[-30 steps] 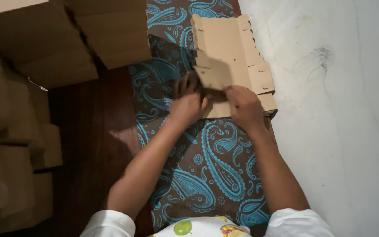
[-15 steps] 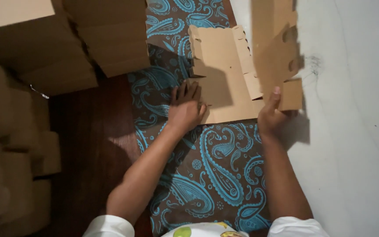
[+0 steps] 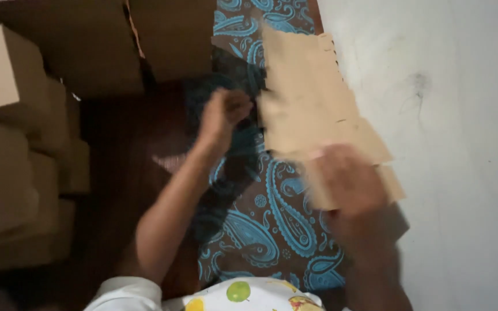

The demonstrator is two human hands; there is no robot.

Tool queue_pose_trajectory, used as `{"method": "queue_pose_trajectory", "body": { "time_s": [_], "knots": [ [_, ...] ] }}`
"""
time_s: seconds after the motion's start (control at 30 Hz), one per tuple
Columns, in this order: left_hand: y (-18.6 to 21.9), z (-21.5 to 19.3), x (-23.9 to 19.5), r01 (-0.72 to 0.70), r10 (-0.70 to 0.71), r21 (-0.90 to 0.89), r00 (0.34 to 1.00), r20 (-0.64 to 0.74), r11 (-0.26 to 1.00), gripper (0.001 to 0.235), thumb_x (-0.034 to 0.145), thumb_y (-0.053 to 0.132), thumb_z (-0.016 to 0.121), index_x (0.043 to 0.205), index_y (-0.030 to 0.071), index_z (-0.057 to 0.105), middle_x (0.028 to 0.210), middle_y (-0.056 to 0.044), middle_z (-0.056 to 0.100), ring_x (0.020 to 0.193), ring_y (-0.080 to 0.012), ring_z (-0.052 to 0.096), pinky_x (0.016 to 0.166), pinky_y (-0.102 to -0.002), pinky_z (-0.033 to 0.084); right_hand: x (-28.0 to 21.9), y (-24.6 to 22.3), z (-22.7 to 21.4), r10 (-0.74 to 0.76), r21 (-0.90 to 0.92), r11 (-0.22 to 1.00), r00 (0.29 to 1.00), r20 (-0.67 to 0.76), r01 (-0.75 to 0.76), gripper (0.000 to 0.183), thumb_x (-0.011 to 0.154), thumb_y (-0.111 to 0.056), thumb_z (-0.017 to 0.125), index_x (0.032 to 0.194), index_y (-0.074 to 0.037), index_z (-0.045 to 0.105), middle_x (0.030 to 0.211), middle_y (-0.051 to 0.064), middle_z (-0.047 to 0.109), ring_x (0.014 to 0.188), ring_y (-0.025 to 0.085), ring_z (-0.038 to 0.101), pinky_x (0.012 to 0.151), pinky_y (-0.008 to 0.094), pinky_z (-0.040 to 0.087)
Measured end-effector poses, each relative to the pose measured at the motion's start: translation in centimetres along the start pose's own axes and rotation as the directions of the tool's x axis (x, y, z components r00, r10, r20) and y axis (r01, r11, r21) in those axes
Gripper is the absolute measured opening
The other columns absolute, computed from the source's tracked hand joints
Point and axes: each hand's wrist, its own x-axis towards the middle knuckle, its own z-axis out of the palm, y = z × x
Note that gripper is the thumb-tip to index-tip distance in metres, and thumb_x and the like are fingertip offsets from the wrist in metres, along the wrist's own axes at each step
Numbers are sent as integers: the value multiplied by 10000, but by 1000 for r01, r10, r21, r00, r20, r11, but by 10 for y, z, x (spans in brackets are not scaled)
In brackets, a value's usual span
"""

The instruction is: Folding flat cardboard templates into boxes and stacking them on a table.

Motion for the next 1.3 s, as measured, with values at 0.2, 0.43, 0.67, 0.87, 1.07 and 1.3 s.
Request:
{"method": "queue_pose_trajectory", "body": {
  "time_s": [0.2,0.43,0.67,0.87,1.07,1.3],
  "knots": [
    [120,-25,-88,-33,120,684,990,-80,729,723,814,490,642,1446,172,493,1230,-55,677,1065,-159,652,887,-275,503,-21,-83,65,-252,175,960,946,203,218,458,854,8,532,1279,-76,678,1360,145,670,1226,403,629,932,518,489],
    [93,-108,-53,-205,276,912,955,107,355,711,777,14,534,1445,252,477,1446,-48,584,1145,-292,634,860,-373,521,0,-104,76,-458,459,873,598,658,164,750,996,-587,469,1599,-156,352,1611,194,378,1366,460,396,926,543,412],
    [55,-103,-16,-196,494,975,841,220,-101,347,980,373,634,1235,175,758,1102,-215,736,1000,-432,717,715,-540,593,54,-20,129,-152,455,889,903,402,-53,568,941,-339,706,1420,-59,584,1316,210,662,1224,425,624,976,532,519],
    [10,-175,23,-55,142,341,839,526,-938,357,909,525,587,1171,311,699,1143,-2,727,1070,-232,685,871,-407,584,100,12,168,104,58,988,893,438,-144,529,946,-320,666,1439,-162,556,1300,174,612,1184,412,628,944,520,521],
    [20,-156,-1,-239,125,922,950,287,-304,545,881,681,617,1083,201,779,1403,-15,585,1359,-289,449,1078,-502,263,123,17,174,166,78,966,828,536,-244,439,880,-141,679,1306,-41,646,1142,262,680,1053,455,691,907,507,552],
    [40,-162,11,-271,96,925,947,306,-266,652,850,667,638,1359,269,552,1437,8,500,1405,-237,325,1102,-481,185,119,38,212,214,209,919,869,446,-334,373,959,-120,603,1313,-41,692,1271,260,648,1176,433,656,989,438,544]
  ]
}}
